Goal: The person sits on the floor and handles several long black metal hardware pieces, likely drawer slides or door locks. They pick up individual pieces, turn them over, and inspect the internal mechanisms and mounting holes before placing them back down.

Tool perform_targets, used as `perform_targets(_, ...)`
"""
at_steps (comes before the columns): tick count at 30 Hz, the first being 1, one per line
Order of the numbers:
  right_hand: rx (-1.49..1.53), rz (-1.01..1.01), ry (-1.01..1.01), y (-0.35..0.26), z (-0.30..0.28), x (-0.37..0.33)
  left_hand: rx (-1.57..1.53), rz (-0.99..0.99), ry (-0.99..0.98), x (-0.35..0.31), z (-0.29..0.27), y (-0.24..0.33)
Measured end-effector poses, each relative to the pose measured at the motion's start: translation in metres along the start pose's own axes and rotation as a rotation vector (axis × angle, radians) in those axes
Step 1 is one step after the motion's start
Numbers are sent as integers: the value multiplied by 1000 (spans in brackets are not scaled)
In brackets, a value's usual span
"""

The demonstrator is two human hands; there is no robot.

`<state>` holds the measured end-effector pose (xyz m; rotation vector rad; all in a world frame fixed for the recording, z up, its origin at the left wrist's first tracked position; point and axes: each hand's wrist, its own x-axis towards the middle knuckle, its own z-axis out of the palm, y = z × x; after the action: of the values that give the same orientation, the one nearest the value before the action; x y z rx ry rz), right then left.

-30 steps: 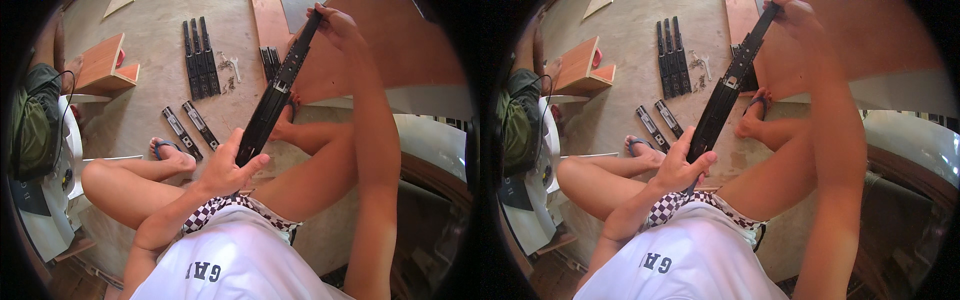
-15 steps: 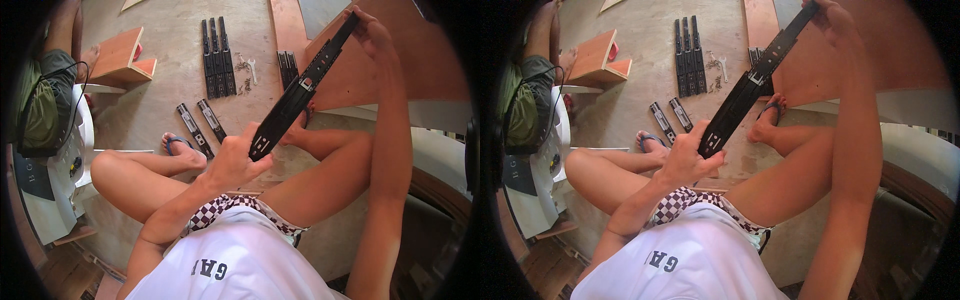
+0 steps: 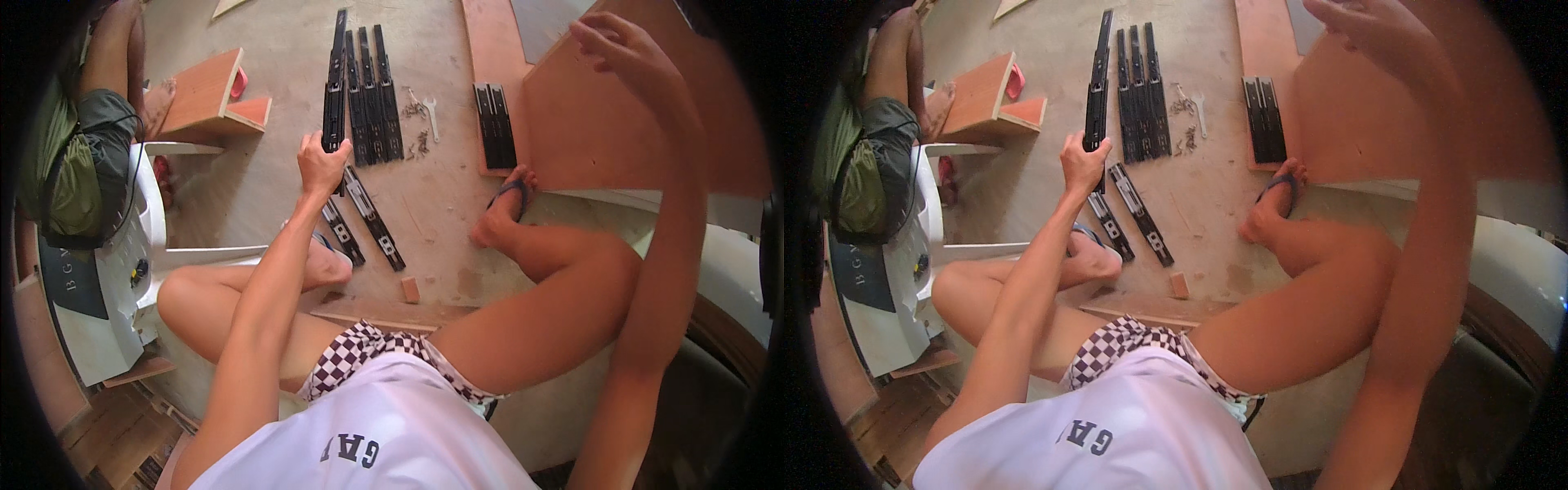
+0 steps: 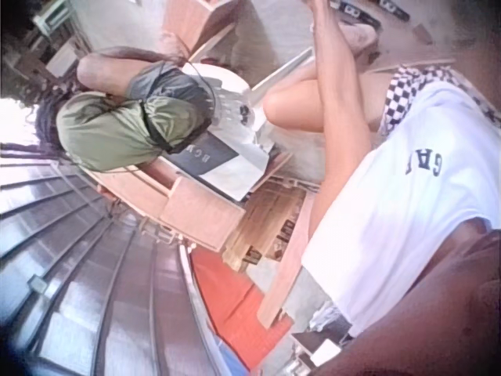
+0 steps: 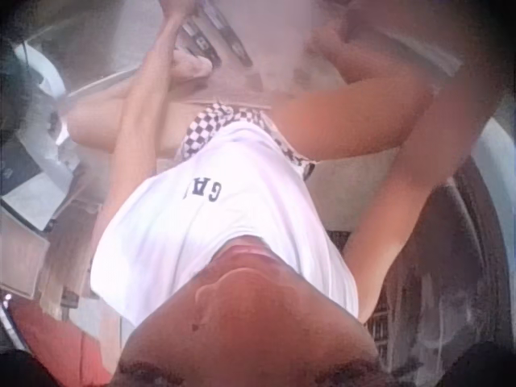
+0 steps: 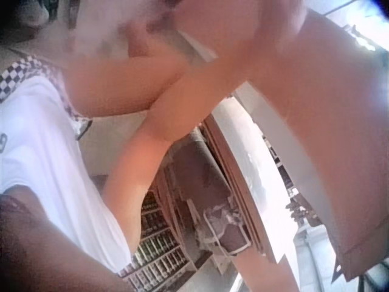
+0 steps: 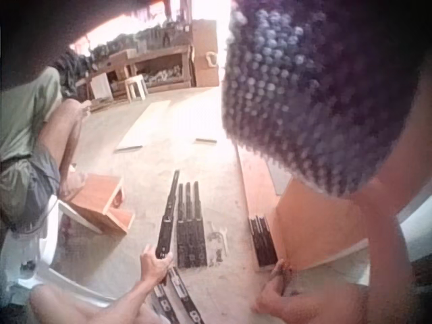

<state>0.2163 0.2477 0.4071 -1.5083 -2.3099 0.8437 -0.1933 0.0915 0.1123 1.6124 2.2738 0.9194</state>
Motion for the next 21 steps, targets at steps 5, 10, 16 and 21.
perform_targets(5,-119,64,93,-13,-8,-31,108,-126,10,39,50,-68)
perform_targets(10,-235,190,163,-18,-9,-34,93,-64,-1,74,95,-105)
perform_targets(16,-245,167,138,-12,0,-35,89,-119,-74,93,124,-123)
perform_targets(21,-247,158,116,-7,4,-32,123,-177,-79,85,138,-133)
